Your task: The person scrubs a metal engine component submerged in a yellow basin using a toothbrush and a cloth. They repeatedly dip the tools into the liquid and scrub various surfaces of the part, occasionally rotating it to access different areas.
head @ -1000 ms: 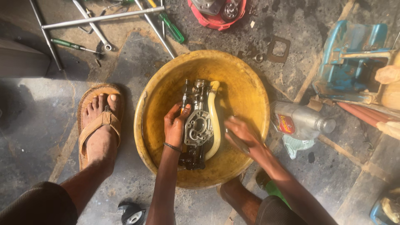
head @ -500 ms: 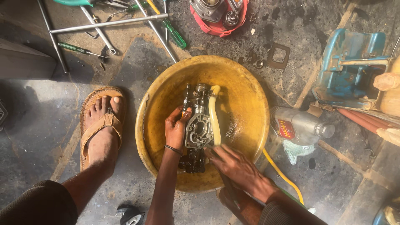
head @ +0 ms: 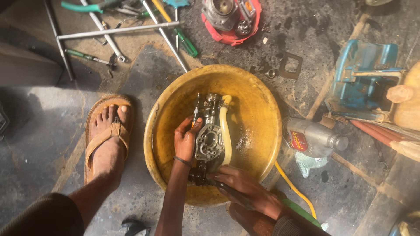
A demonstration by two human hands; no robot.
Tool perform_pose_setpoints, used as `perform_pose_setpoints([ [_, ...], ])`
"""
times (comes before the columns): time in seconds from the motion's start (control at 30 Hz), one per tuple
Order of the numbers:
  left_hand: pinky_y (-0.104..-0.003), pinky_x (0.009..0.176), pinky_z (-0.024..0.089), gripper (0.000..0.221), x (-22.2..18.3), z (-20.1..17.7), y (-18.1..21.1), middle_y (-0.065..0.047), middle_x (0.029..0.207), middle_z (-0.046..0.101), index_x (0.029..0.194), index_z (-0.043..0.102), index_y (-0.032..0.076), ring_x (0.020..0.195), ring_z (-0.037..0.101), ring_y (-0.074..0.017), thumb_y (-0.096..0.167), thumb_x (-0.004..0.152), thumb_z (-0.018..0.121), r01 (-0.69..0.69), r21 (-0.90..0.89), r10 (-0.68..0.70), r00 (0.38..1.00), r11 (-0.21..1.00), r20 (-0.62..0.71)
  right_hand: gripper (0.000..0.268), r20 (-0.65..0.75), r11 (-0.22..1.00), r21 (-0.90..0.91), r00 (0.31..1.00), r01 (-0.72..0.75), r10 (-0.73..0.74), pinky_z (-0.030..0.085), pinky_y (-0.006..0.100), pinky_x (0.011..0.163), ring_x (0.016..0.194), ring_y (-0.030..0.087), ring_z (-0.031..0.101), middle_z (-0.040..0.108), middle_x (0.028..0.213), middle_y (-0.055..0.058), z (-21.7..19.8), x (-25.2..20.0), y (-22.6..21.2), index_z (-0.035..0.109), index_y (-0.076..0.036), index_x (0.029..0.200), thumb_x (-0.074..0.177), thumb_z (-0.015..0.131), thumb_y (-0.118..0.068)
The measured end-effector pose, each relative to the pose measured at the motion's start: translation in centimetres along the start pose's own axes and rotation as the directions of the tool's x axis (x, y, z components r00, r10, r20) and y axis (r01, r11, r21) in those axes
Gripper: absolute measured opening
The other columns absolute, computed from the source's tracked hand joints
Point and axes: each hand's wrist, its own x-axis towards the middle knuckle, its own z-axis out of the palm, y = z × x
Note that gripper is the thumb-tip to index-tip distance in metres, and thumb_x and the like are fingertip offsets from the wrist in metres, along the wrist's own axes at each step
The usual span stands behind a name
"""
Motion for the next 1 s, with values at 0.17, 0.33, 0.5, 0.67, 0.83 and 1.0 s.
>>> perform_pose_setpoints([
  [0.17, -0.026, 0.072, 0.052, 0.035, -0.1, 0.0, 0.0, -0.006, 0.095, 0.073, 0.118, 0.071, -0.001, 0.081, 0.063, -0.0105, 0.023, 0.093, 0.070, -0.049, 0.096, 0.050, 0.999, 0.994, -0.015, 0.040, -0.203, 0.990, 0.118, 0.978, 0.074, -0.048, 0.063, 0.030, 0.072, 0.091, 0.017, 0.072, 0.072, 0.107, 0.008, -4.5, -3.6, 0.4, 0.071, -0.006, 0.121, 0.082, 0.069, 0.000],
  [0.33, -0.028, 0.071, 0.053, 0.036, -0.3, 0.1, 0.9, -0.008, 0.093, 0.074, 0.119, 0.071, 0.000, 0.079, 0.063, -0.0117, 0.025, 0.092, 0.070, -0.021, 0.162, 0.026, 0.999, 0.987, -0.028, 0.038, -0.455, 0.945, -0.278, 0.843, 0.172, -0.287, 0.062, 0.020, 0.062, 0.081, 0.012, 0.074, 0.074, 0.107, 0.004, -6.5, -3.4, 2.9, 0.071, -0.013, 0.123, 0.086, 0.075, -0.006],
  [0.5, -0.027, 0.078, 0.053, 0.035, -0.4, 0.0, 0.7, -0.008, 0.096, 0.075, 0.117, 0.072, -0.001, 0.085, 0.065, -0.0106, 0.026, 0.094, 0.070, -0.098, 0.200, 0.103, 0.995, 0.975, -0.014, 0.048, -0.443, 0.933, -0.347, 0.861, 0.094, -0.251, 0.065, 0.027, 0.075, 0.098, 0.020, 0.073, 0.063, 0.134, 0.000, -4.8, 2.1, 6.9, 0.062, -0.017, 0.139, 0.093, 0.068, -0.004],
  [0.67, -0.028, 0.075, 0.051, 0.037, 0.1, 0.3, 0.4, -0.007, 0.096, 0.073, 0.118, 0.071, -0.001, 0.083, 0.063, -0.0110, 0.026, 0.091, 0.071, -0.022, 0.092, 0.023, 1.000, 0.996, -0.014, 0.056, -0.353, 0.945, 0.315, 0.935, 0.084, 0.035, 0.061, 0.030, 0.083, 0.123, 0.021, 0.062, 0.056, 0.141, 0.009, 0.7, -1.6, 9.8, 0.057, -0.009, 0.142, 0.088, 0.067, -0.003],
  [0.83, -0.026, 0.079, 0.052, 0.036, 0.2, -0.4, -0.5, -0.008, 0.099, 0.073, 0.117, 0.072, -0.004, 0.088, 0.063, -0.0100, 0.025, 0.094, 0.071, -0.176, 0.146, 0.174, 0.984, 0.974, 0.022, 0.062, -0.025, 0.157, 0.988, 0.998, 0.015, 0.061, 0.055, 0.035, 0.107, 0.135, 0.031, 0.055, 0.056, 0.143, 0.019, 5.8, -7.7, 10.7, 0.056, 0.002, 0.142, 0.095, 0.074, -0.033],
  [1.0, -0.028, 0.074, 0.053, 0.041, 0.0, -0.1, 0.0, -0.010, 0.101, 0.073, 0.121, 0.069, -0.003, 0.086, 0.064, -0.0148, 0.025, 0.091, 0.073, -0.031, 0.026, 0.031, 0.999, 0.999, -0.015, 0.048, -0.184, 0.362, 0.930, 0.932, 0.061, 0.314, 0.059, 0.032, 0.104, 0.125, 0.024, 0.064, 0.064, 0.135, 0.016, 2.4, -6.4, 10.2, 0.065, 0.005, 0.131, 0.089, 0.074, -0.015],
])
